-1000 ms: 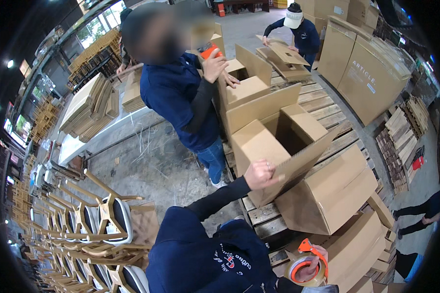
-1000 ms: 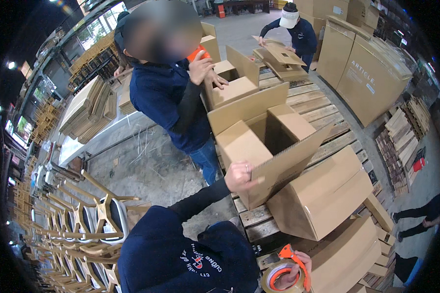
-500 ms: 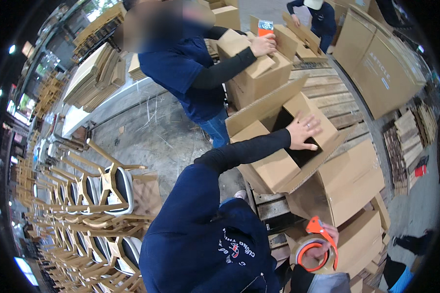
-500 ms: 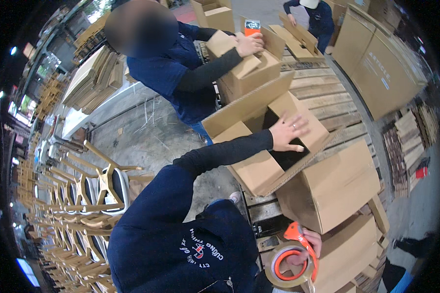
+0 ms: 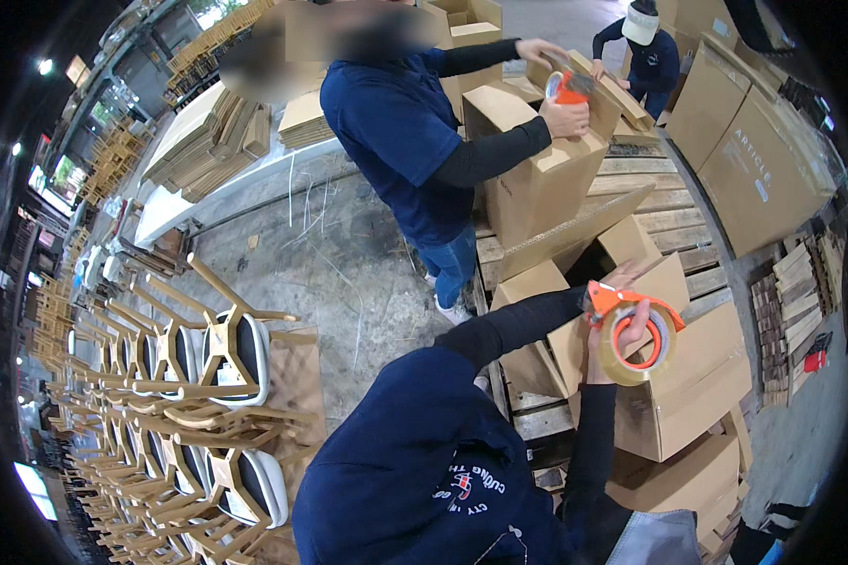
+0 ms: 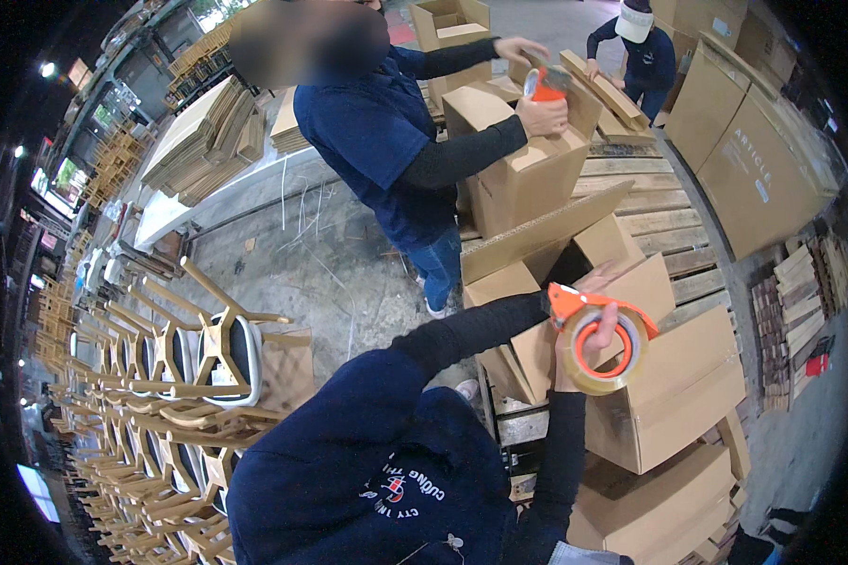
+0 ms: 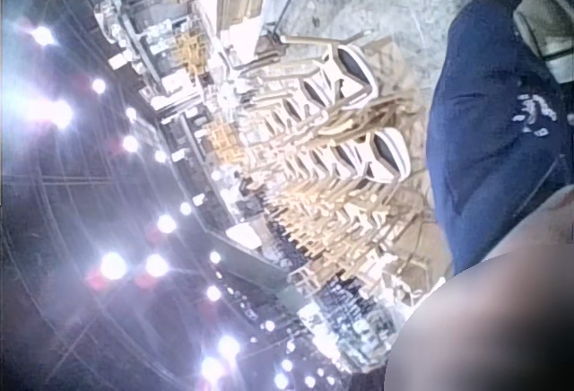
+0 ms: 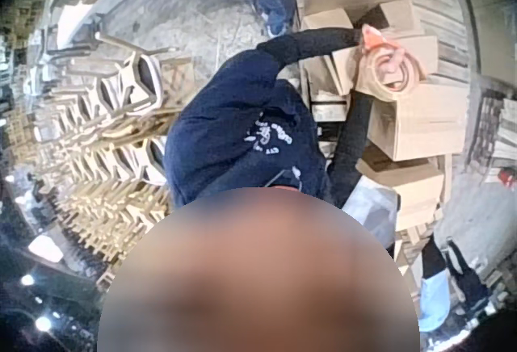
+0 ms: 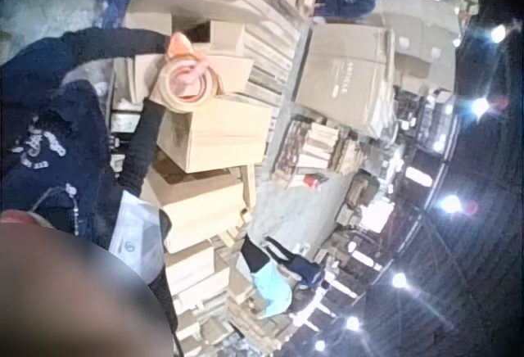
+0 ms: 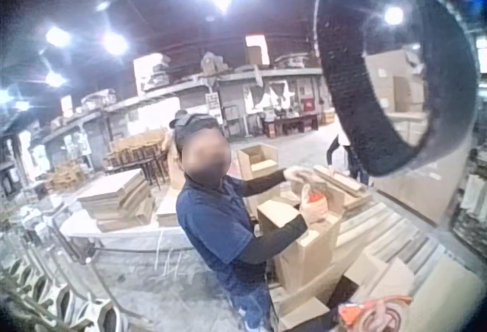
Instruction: The person repeatedly picks up cardboard boxes, folds the flaps closed, and seals them with packing tape using a handheld dispenser. Sealed boxes are placed on a wooden pallet. Other workers are visible nearby performing similar tasks.
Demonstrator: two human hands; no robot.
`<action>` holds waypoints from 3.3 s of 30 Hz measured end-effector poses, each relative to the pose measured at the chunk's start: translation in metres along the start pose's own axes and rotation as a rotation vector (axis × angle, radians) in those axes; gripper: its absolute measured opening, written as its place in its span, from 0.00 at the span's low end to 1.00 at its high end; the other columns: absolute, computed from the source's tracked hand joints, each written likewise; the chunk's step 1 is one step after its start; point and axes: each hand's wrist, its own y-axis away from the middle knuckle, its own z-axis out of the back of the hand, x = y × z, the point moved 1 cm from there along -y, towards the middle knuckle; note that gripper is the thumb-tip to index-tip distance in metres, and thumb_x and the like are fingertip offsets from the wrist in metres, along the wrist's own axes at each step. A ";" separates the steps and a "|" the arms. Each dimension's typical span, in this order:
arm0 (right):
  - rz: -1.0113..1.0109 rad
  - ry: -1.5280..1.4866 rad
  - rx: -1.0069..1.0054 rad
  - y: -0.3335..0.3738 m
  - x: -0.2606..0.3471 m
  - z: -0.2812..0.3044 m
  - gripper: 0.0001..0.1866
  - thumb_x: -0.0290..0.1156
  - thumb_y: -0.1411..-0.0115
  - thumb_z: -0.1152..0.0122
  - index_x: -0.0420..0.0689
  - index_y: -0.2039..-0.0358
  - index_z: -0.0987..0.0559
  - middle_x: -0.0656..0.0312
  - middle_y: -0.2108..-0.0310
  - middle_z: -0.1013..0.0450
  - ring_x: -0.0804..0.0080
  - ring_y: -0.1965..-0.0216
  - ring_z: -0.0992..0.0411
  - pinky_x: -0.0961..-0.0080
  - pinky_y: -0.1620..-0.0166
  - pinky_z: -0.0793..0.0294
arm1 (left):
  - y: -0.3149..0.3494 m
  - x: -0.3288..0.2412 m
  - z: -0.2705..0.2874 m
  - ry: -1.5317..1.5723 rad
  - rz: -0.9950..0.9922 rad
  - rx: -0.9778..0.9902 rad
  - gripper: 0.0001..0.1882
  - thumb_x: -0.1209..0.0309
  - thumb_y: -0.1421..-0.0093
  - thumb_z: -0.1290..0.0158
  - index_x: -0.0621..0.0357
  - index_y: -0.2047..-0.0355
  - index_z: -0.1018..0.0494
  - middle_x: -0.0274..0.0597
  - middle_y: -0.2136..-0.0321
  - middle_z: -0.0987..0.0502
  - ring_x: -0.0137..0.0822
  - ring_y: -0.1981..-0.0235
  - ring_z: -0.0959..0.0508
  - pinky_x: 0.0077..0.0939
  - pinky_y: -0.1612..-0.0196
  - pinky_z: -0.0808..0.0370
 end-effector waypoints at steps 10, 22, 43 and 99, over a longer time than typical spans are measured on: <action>-1.108 -0.868 0.115 -0.026 -0.031 0.022 0.32 0.63 0.44 0.49 0.44 0.82 0.35 0.63 0.82 0.39 0.70 0.76 0.41 0.75 0.70 0.37 | 0.039 0.032 -0.332 -2.635 -0.296 -0.214 0.22 0.62 0.40 0.53 0.57 0.47 0.31 0.49 0.40 0.38 0.46 0.38 0.39 0.41 0.36 0.46; -0.902 -1.406 0.237 -0.013 -0.036 0.022 0.26 0.58 0.44 0.45 0.50 0.81 0.39 0.69 0.82 0.45 0.77 0.76 0.45 0.78 0.70 0.41 | 0.093 0.061 -0.209 -2.364 0.298 -0.712 0.35 0.72 0.41 0.57 0.66 0.35 0.55 0.63 0.36 0.51 0.55 0.33 0.52 0.50 0.33 0.56; -0.789 -0.051 0.135 -0.074 -0.001 0.105 0.13 0.42 0.41 0.40 0.46 0.71 0.28 0.66 0.80 0.30 0.75 0.77 0.27 0.78 0.72 0.27 | -0.067 -0.025 -0.072 -2.428 0.527 -0.730 0.44 0.31 0.68 0.40 0.47 0.55 0.24 0.48 0.53 0.25 0.45 0.46 0.30 0.54 0.46 0.38; -0.810 0.197 0.473 -0.120 -0.002 0.135 0.28 0.24 0.51 0.31 0.37 0.49 0.29 0.57 0.44 0.32 0.72 0.45 0.35 0.73 0.41 0.39 | -0.067 0.018 -0.067 -2.501 0.475 -0.676 0.35 0.37 0.73 0.37 0.48 0.70 0.20 0.32 0.68 0.23 0.36 0.58 0.28 0.42 0.54 0.43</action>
